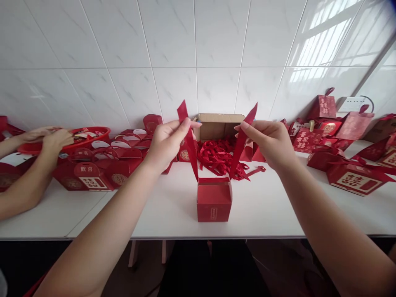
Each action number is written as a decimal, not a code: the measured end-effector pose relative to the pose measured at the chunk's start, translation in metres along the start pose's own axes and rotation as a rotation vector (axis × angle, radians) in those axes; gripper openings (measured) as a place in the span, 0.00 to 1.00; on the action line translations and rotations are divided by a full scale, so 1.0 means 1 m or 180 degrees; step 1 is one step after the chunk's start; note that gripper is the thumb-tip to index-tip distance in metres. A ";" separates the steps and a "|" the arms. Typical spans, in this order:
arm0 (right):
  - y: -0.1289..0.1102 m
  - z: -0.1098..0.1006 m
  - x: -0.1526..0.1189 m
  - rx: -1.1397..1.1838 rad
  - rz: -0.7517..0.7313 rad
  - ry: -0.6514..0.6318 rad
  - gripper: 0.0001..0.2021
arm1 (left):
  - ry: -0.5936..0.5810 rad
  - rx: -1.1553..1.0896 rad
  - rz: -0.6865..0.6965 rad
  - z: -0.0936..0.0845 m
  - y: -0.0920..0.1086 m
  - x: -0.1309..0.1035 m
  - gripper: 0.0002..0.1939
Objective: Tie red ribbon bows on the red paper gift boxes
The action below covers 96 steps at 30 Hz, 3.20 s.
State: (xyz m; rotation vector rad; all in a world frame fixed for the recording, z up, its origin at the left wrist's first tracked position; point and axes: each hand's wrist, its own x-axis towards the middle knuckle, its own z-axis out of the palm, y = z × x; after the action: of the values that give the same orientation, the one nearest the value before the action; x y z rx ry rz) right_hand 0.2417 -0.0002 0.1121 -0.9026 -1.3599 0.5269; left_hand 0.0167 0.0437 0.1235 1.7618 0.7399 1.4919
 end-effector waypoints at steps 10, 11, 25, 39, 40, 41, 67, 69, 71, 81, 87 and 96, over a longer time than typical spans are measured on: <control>-0.005 0.010 0.007 0.0612 0.0000 -0.0424 0.12 | -0.0388 -0.0369 0.0203 0.023 0.006 -0.001 0.18; -0.004 0.009 0.007 0.0673 0.0081 -0.0421 0.12 | -0.0373 -0.0455 0.0186 0.024 0.006 -0.002 0.18; 0.000 0.021 0.002 0.0852 0.0689 -0.1140 0.09 | -0.1245 -0.0370 -0.0365 0.024 0.011 -0.012 0.45; 0.020 0.021 -0.011 -0.0351 -0.1232 -0.1322 0.10 | -0.1056 -0.0899 -0.0946 0.014 0.001 -0.012 0.36; 0.022 0.020 -0.010 -0.0580 -0.1536 -0.1267 0.10 | -0.0976 -0.1119 -0.1043 0.013 0.001 -0.012 0.33; 0.024 0.019 -0.010 -0.0773 -0.1810 -0.1209 0.10 | -0.0917 -0.1329 -0.1147 0.012 0.001 -0.012 0.30; 0.071 -0.040 -0.078 -0.1107 0.0327 -0.0023 0.12 | 0.0507 0.2823 0.1524 -0.056 -0.032 -0.048 0.23; 0.086 -0.055 -0.092 -0.1311 0.0847 -0.0141 0.15 | 0.0412 0.3083 0.1441 -0.067 -0.043 -0.063 0.21; 0.098 -0.066 -0.104 -0.1493 0.1258 -0.0215 0.17 | 0.0209 0.3308 0.1363 -0.075 -0.059 -0.082 0.18; 0.128 -0.101 -0.127 -0.2368 0.1671 0.0036 0.13 | -0.0100 0.3493 0.0426 -0.110 -0.125 -0.134 0.14; 0.124 -0.076 -0.115 -0.2411 0.0955 0.0269 0.17 | 0.0142 0.2938 0.0463 -0.072 -0.108 -0.116 0.09; 0.080 0.009 -0.094 -0.1300 0.0333 -0.1466 0.23 | -0.0474 0.0757 -0.1273 0.014 -0.083 -0.108 0.17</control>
State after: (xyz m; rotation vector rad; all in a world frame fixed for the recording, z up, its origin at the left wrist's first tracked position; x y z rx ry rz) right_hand 0.2302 -0.0249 -0.0085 -1.2385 -1.8892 0.5695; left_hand 0.0137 0.0053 -0.0077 1.7427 1.1507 1.0287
